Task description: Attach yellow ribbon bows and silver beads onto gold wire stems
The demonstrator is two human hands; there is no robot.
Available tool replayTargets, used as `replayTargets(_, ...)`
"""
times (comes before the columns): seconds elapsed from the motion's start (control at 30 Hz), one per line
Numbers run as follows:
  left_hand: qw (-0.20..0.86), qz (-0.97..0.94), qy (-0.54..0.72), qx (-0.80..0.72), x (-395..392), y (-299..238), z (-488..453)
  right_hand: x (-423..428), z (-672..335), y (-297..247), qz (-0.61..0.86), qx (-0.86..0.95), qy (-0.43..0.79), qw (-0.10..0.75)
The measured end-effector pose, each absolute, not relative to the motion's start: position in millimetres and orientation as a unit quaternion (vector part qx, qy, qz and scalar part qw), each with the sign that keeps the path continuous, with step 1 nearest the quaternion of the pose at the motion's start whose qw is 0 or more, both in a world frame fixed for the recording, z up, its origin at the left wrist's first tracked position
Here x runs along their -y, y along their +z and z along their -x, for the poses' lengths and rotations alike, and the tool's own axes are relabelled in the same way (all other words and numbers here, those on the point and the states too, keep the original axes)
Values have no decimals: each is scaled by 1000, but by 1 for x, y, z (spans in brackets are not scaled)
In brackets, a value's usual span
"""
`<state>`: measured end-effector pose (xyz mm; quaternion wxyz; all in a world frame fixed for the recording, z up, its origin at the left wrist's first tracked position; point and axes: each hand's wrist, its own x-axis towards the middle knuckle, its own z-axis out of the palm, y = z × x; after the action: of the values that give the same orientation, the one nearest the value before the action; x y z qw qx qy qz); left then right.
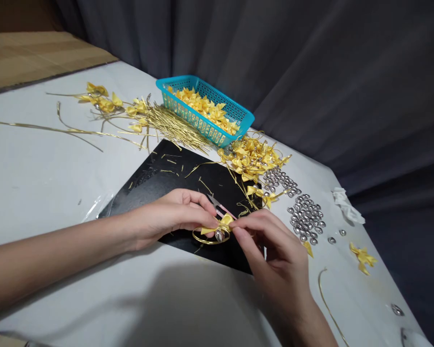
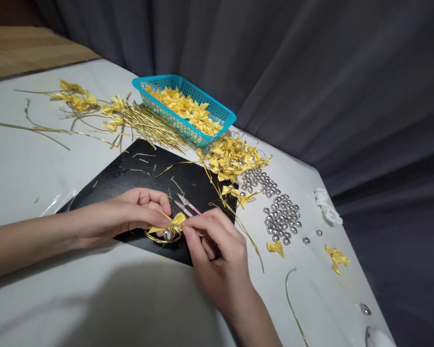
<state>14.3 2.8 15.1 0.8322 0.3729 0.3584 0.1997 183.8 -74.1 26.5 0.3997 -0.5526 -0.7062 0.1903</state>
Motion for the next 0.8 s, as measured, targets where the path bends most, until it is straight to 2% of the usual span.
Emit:
replayTargets(0.33, 819, -361, 245, -374, 1, 18, -18, 74, -175, 21, 613, 566, 291, 468)
replayTargets(0.57, 830, -347, 260, -350, 3, 16, -18, 74, -168, 22, 626, 443, 438, 468)
replayTargets(0.7, 825, -343, 271, -358, 6, 17, -19, 76, -165, 18, 627, 464, 428, 457)
replayTargets(0.8, 821, -349, 271, -360, 6, 19, -19, 78, -166, 17, 626, 522, 372, 443)
